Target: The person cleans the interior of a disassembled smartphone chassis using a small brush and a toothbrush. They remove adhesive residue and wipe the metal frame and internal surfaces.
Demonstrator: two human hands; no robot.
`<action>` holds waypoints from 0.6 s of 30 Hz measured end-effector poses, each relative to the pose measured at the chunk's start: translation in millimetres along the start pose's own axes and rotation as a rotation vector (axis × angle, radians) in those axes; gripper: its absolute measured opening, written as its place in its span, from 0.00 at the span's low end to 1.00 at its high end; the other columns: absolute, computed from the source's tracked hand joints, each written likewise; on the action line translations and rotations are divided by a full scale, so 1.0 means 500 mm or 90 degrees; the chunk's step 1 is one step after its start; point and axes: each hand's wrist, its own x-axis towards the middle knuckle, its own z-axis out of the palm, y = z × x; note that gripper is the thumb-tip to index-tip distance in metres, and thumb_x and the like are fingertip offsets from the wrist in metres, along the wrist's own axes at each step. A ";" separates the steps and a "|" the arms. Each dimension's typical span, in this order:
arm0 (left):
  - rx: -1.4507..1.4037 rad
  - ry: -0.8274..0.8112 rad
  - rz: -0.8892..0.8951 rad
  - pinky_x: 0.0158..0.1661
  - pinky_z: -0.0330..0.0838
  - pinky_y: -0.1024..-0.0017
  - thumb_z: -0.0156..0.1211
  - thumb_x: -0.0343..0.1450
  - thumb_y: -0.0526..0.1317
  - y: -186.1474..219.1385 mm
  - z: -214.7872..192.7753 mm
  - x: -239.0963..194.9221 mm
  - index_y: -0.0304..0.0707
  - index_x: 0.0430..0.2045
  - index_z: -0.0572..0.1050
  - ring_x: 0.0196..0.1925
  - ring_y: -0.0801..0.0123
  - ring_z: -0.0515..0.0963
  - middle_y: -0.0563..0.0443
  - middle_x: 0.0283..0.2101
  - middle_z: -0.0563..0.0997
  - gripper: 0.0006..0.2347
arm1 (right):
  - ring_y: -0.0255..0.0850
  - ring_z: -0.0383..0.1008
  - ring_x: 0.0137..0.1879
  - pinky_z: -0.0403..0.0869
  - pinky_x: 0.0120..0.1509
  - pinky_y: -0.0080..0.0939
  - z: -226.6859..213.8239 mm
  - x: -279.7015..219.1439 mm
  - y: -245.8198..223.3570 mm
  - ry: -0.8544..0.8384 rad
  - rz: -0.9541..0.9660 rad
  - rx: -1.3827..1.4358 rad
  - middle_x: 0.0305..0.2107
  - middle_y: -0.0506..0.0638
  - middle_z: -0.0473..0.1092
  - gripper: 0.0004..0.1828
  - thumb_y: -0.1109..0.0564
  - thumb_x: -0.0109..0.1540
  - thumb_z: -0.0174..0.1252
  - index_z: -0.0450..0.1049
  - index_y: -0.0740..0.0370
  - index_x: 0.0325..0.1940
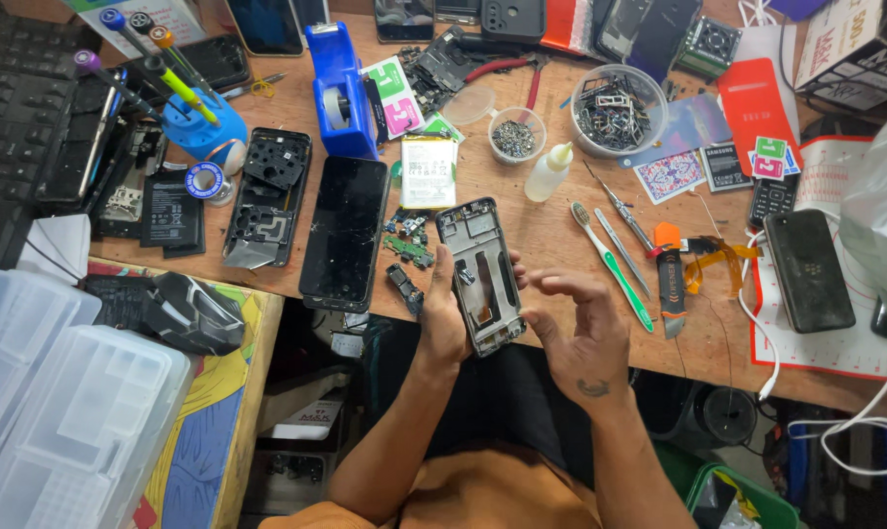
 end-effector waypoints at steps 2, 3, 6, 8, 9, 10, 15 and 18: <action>0.020 -0.024 0.033 0.56 0.77 0.60 0.29 0.80 0.60 0.013 0.012 -0.006 0.22 0.57 0.68 0.53 0.55 0.80 0.35 0.50 0.78 0.32 | 0.45 0.72 0.64 0.74 0.66 0.44 0.005 -0.010 -0.005 -0.017 0.028 -0.126 0.55 0.57 0.70 0.22 0.57 0.58 0.70 0.69 0.61 0.53; 0.023 -0.028 0.049 0.57 0.77 0.61 0.31 0.80 0.59 0.017 0.016 -0.008 0.22 0.57 0.68 0.53 0.56 0.80 0.36 0.50 0.78 0.32 | 0.46 0.70 0.65 0.73 0.64 0.45 0.006 -0.018 -0.008 -0.026 0.045 -0.190 0.57 0.58 0.69 0.24 0.54 0.56 0.72 0.70 0.61 0.52; 0.037 -0.041 0.090 0.57 0.76 0.61 0.36 0.80 0.58 0.027 0.024 -0.013 0.22 0.57 0.68 0.54 0.57 0.79 0.35 0.50 0.77 0.30 | 0.52 0.67 0.69 0.75 0.62 0.48 0.023 -0.044 -0.010 -0.111 0.069 -0.074 0.63 0.59 0.62 0.32 0.45 0.53 0.72 0.70 0.58 0.57; 0.055 -0.052 0.105 0.57 0.76 0.61 0.41 0.81 0.57 0.026 0.030 -0.018 0.21 0.58 0.67 0.54 0.58 0.79 0.35 0.51 0.77 0.29 | 0.55 0.68 0.70 0.73 0.68 0.52 0.026 -0.055 -0.007 -0.102 0.024 -0.113 0.65 0.60 0.61 0.31 0.45 0.56 0.71 0.71 0.58 0.58; 0.062 -0.049 0.109 0.56 0.76 0.62 0.43 0.80 0.56 0.025 0.035 -0.020 0.23 0.59 0.65 0.54 0.59 0.79 0.36 0.51 0.76 0.28 | 0.56 0.69 0.70 0.72 0.71 0.54 0.026 -0.056 -0.005 -0.097 0.000 -0.132 0.66 0.60 0.61 0.30 0.45 0.58 0.70 0.71 0.58 0.59; 0.069 -0.046 0.113 0.56 0.77 0.62 0.45 0.79 0.56 0.025 0.039 -0.022 0.26 0.60 0.63 0.54 0.60 0.79 0.37 0.52 0.76 0.27 | 0.56 0.69 0.70 0.73 0.71 0.54 0.025 -0.057 -0.004 -0.095 0.002 -0.126 0.66 0.60 0.61 0.28 0.46 0.58 0.70 0.72 0.57 0.58; 0.133 -0.052 0.157 0.56 0.78 0.62 0.55 0.75 0.55 0.025 0.054 -0.020 0.29 0.63 0.60 0.54 0.62 0.79 0.40 0.52 0.75 0.30 | 0.56 0.70 0.71 0.73 0.72 0.53 0.017 -0.052 -0.001 -0.107 0.008 -0.064 0.66 0.60 0.62 0.21 0.52 0.61 0.68 0.73 0.58 0.56; 0.189 -0.038 0.154 0.53 0.77 0.64 0.59 0.73 0.55 0.026 0.055 -0.016 0.29 0.65 0.60 0.51 0.63 0.79 0.41 0.50 0.75 0.32 | 0.55 0.66 0.72 0.70 0.74 0.52 0.010 -0.054 0.004 -0.125 0.025 -0.010 0.66 0.61 0.61 0.21 0.57 0.61 0.66 0.72 0.61 0.56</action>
